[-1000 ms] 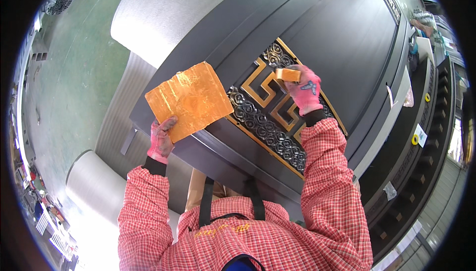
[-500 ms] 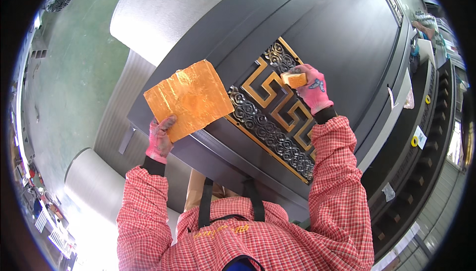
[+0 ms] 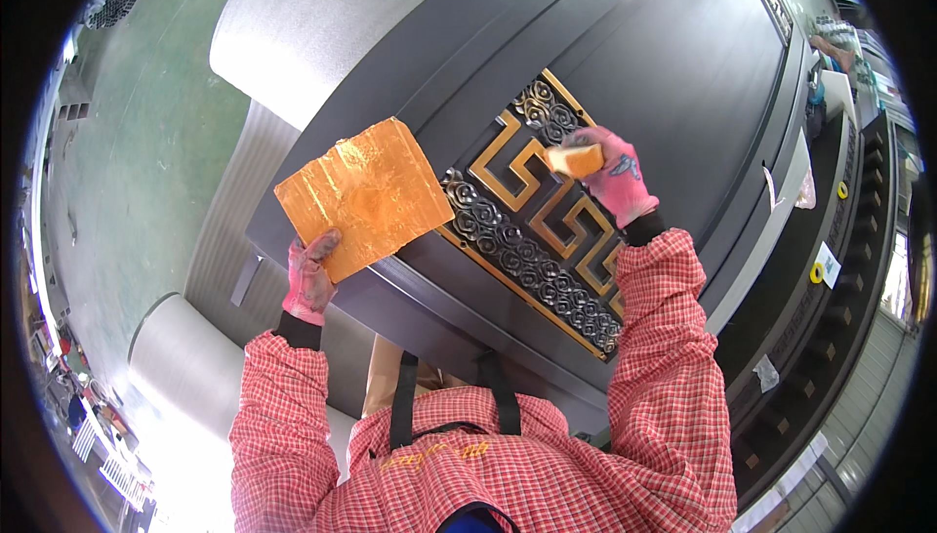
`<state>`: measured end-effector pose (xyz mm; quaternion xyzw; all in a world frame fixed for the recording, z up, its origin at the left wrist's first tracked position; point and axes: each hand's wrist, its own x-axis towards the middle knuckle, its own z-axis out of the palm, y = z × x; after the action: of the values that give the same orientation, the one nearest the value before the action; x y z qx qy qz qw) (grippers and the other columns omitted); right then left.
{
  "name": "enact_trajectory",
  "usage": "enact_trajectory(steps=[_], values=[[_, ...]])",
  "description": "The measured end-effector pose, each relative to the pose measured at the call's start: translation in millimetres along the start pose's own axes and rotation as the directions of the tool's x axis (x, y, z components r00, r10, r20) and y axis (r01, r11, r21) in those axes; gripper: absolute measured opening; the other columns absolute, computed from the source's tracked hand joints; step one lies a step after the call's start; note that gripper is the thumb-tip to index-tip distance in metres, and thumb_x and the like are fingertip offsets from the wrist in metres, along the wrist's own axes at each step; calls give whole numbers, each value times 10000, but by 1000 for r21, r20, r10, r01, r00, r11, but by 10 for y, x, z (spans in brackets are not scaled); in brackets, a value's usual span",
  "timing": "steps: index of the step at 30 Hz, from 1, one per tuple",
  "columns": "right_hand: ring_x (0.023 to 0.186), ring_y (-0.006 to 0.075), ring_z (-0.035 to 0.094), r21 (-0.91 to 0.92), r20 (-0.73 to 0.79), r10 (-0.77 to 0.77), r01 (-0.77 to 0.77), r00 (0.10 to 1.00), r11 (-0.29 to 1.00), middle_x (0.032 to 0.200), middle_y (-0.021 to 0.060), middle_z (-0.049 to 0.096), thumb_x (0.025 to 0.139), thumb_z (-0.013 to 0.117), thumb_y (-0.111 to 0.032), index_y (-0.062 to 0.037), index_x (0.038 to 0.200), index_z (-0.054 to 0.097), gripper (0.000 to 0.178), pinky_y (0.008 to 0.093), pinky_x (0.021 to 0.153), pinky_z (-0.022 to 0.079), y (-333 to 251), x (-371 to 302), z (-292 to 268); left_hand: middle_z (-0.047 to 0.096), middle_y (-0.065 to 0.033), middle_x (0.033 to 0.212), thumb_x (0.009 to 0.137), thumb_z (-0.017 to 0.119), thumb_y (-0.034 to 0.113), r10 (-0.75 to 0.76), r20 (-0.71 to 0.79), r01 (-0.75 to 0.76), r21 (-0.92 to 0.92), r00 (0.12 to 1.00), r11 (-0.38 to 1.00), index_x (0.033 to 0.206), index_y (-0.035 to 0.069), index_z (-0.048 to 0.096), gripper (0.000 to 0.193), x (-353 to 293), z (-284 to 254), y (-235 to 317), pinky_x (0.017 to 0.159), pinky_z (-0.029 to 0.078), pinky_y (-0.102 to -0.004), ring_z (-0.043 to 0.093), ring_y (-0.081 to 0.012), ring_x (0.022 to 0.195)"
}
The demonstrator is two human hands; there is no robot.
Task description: The person applies gold leaf to a decorative Greek key pattern on a dark gray panel using a small sponge and a gold leaf sheet. They repeatedly dab the sponge onto the pattern to transfer the gold material.
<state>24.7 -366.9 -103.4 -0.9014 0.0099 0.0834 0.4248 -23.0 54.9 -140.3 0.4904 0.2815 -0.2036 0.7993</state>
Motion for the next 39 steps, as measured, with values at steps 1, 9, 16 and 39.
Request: enact_trajectory(steps=[1,9,16,39], values=[[909,283,628,-188,93,3,15,996,982,976,89,647,591,681,108,-47,948,634,393,315,798,500,-21,-14,1,611,-120,1096,814,603,39,-1,-12,1,0,1000,1000,1198,-6,486,404,7,-53,-17,820,547,-418,636,-264,962],[932,298,624,-212,-33,21,-27,999,977,983,106,650,580,718,74,-40,929,638,376,320,816,496,56,-174,-57,603,-115,1116,813,616,46,14,52,-13,-23,999,1000,1215,1,477,427,-15,36,18,834,541,-422,630,-263,983],[868,258,643,-20,-202,154,-161,967,987,966,102,649,644,718,33,-40,934,627,312,304,770,506,207,-343,-40,596,-114,1137,818,608,33,-26,33,27,-53,999,998,1228,4,473,432,5,34,-18,855,529,-416,623,-259,994],[853,277,608,-296,94,-250,267,964,917,906,63,624,567,756,-156,-125,909,611,373,388,784,461,-1292,-701,794,626,-82,1032,801,676,102,-84,115,92,-71,990,993,1137,-10,529,384,-440,475,-321,818,539,-373,645,-219,909]])
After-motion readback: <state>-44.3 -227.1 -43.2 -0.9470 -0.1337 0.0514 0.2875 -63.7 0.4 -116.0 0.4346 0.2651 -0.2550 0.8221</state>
